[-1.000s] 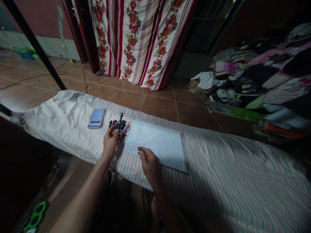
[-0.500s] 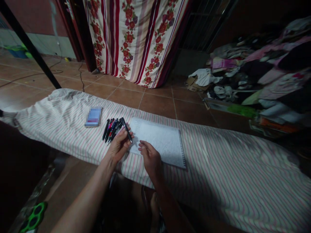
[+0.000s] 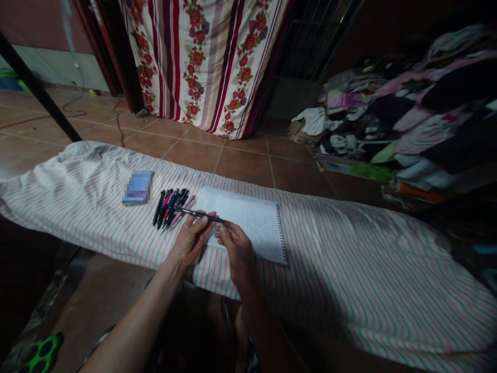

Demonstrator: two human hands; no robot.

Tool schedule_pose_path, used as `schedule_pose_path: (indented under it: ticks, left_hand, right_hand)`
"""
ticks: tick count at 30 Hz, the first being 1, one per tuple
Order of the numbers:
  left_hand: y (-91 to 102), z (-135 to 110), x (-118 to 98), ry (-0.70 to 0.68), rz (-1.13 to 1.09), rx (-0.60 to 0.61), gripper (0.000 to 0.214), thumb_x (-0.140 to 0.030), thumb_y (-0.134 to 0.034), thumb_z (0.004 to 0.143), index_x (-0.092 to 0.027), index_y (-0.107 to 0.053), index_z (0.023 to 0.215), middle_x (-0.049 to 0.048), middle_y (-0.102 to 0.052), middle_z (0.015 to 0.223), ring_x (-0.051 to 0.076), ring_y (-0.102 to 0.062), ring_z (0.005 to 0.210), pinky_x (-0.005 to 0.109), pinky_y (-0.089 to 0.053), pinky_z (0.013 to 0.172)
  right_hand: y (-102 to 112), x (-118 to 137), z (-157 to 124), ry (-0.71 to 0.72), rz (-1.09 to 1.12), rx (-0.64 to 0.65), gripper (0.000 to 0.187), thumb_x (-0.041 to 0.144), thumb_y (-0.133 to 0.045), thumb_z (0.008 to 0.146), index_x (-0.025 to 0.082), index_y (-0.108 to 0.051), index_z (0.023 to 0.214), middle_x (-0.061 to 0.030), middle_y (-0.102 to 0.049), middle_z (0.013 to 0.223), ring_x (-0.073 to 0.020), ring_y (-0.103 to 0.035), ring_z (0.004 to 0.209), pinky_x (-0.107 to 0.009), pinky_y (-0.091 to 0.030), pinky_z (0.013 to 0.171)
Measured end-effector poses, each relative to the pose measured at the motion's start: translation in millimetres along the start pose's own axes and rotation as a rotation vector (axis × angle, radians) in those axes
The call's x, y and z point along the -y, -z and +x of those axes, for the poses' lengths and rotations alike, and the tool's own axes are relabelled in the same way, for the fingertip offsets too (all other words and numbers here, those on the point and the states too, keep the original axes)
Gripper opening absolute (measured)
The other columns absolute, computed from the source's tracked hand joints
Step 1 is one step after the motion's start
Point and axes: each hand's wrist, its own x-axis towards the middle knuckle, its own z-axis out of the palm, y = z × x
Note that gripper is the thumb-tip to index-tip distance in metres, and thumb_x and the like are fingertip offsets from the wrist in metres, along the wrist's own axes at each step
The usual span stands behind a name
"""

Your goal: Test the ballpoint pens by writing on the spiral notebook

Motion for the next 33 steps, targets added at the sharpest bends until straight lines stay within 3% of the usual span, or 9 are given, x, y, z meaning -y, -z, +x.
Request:
schedule_pose_path:
  ticks: [5, 15, 21, 33]
  left_hand:
    - [-4.3, -4, 11, 0.034, 0.061, 0.006, 0.025, -0.006, -0.067, 0.068, -0.015, -0.056, 0.089, 0.0079, -0.070, 0.088, 0.015, -0.066, 0.084, 0.023, -0.053, 0.078]
    - [-13.2, -8, 15, 0.117, 0.181, 0.011, 0.026, -0.007, -0.069, 0.067, -0.013, -0.060, 0.090, 0.0027, -0.067, 0.072, 0.015, -0.067, 0.074, 0.022, -0.055, 0.070]
    - [-13.3, -1, 23, 0.090, 0.173, 0.000, 0.023, -0.007, -0.072, 0.063, -0.012, -0.061, 0.082, 0.0037, -0.068, 0.072, 0.015, -0.068, 0.073, 0.022, -0.055, 0.071]
    - [-20.3, -1, 31, 0.022, 0.275, -0.028, 0.027, -0.014, -0.075, 0.060, -0.009, -0.063, 0.084, 0.0093, -0.071, 0.077, 0.020, -0.068, 0.077, 0.025, -0.055, 0.069]
  right_hand:
    - [6, 3, 2, 0.002, 0.018, -0.061, 0.028, 0.040, -0.057, 0.075, 0.015, -0.065, 0.086, -0.0026, -0.065, 0.073, -0.0125, -0.057, 0.067, -0.025, -0.044, 0.061]
    - [21, 14, 8, -0.121, 0.165, -0.150, 0.037, 0.043, -0.067, 0.064, 0.016, -0.066, 0.089, -0.0018, -0.061, 0.073, -0.0118, -0.055, 0.067, -0.023, -0.042, 0.060]
    - [24, 15, 10, -0.183, 0.190, -0.148, 0.035, 0.043, -0.068, 0.061, 0.015, -0.065, 0.082, -0.0017, -0.060, 0.072, -0.0109, -0.053, 0.066, -0.022, -0.041, 0.059]
    - [32, 16, 15, -0.160, 0.149, -0.178, 0.027, 0.042, -0.065, 0.064, 0.017, -0.063, 0.075, -0.0019, -0.058, 0.070, -0.0112, -0.050, 0.060, -0.022, -0.040, 0.054]
